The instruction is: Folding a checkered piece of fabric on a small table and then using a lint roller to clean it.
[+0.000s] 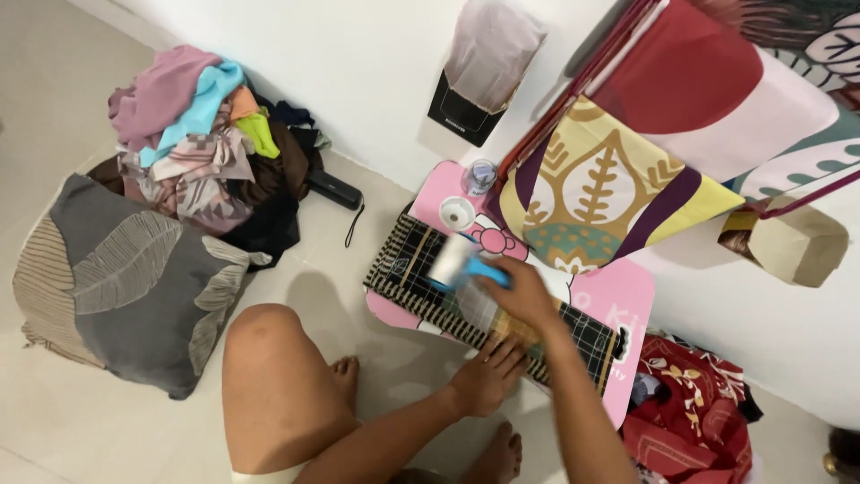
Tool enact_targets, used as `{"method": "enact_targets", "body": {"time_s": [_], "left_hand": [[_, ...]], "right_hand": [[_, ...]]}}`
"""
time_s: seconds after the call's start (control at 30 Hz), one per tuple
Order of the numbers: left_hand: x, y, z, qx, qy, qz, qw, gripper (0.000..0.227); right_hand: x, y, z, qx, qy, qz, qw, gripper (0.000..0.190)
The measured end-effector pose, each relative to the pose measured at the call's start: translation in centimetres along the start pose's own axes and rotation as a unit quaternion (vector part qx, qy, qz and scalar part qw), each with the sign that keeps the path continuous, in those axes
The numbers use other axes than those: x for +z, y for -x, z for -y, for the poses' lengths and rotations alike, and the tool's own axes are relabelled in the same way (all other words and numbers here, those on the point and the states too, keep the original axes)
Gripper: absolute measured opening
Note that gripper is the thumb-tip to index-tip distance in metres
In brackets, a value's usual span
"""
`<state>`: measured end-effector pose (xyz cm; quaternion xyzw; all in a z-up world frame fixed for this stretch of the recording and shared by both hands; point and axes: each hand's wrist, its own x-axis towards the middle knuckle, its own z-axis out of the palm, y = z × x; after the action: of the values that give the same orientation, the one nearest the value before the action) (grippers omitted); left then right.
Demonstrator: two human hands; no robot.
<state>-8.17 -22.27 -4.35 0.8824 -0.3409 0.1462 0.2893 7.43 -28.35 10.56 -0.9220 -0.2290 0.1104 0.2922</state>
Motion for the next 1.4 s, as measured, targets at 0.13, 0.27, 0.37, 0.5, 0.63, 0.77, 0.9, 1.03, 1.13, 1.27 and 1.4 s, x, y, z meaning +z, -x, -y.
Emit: {"method": "enact_targets", "body": {"time_s": [0.13,0.27,0.37,0.5,0.63,0.77,0.9,1.03,1.13,1.27,1.4], "left_hand": [[0.4,1.4,-0.5,0.010,0.005,0.029,1.000,0.067],[0.5,2.0,-1.3,-0.006,-0.018,0.006,1.000,0.062],[1.5,2.1,-1.1,-0.012,-0.031,0.016,0.999,0.065],[0.8,1.9,-1.2,-0.013,-0.039,0.037,0.998,0.069],[-0.4,2.3,-1.3,0.012,0.084,-0.097,0.992,0.047],[-0.2,2.4,-1.3,0.015,0.020,-0.089,0.996,0.041],[2.3,2.1,-1.2,-0.032,0.027,0.128,0.991,0.071],[1.7,1.9,-1.3,-0.033,0.016,0.159,0.987,0.063],[2.1,2.2,-1.4,-0.027,0.034,0.144,0.989,0.061],[1.5,1.7,-1.6,-0.031,0.029,0.156,0.987,0.060],[-0.3,1.3,-1.4,-0.017,0.007,0.147,0.989,0.067]], "right_hand": [[-3.3,6.9,-1.8,0.116,0.054,0.016,0.992,0.051],[-2.4,9.0,-1.1,0.199,0.049,0.038,0.978,0.042],[-0.5,6.8,0.2,0.161,0.038,0.043,0.985,0.045],[3.2,1.9,2.5,0.040,0.038,0.043,0.998,0.037],[6.1,-2.0,6.7,0.051,0.022,0.060,0.997,0.026],[6.0,-2.3,7.7,0.045,0.018,0.050,0.998,0.027],[2.8,1.8,4.8,0.053,0.009,0.010,0.998,0.045],[-0.4,7.5,0.9,0.137,0.048,0.006,0.989,0.040],[-0.4,9.5,-0.5,0.187,0.016,0.002,0.982,0.039],[1.4,7.1,1.1,0.159,0.008,0.016,0.987,0.041],[5.4,1.7,3.5,0.088,0.050,0.050,0.994,0.042]]}}
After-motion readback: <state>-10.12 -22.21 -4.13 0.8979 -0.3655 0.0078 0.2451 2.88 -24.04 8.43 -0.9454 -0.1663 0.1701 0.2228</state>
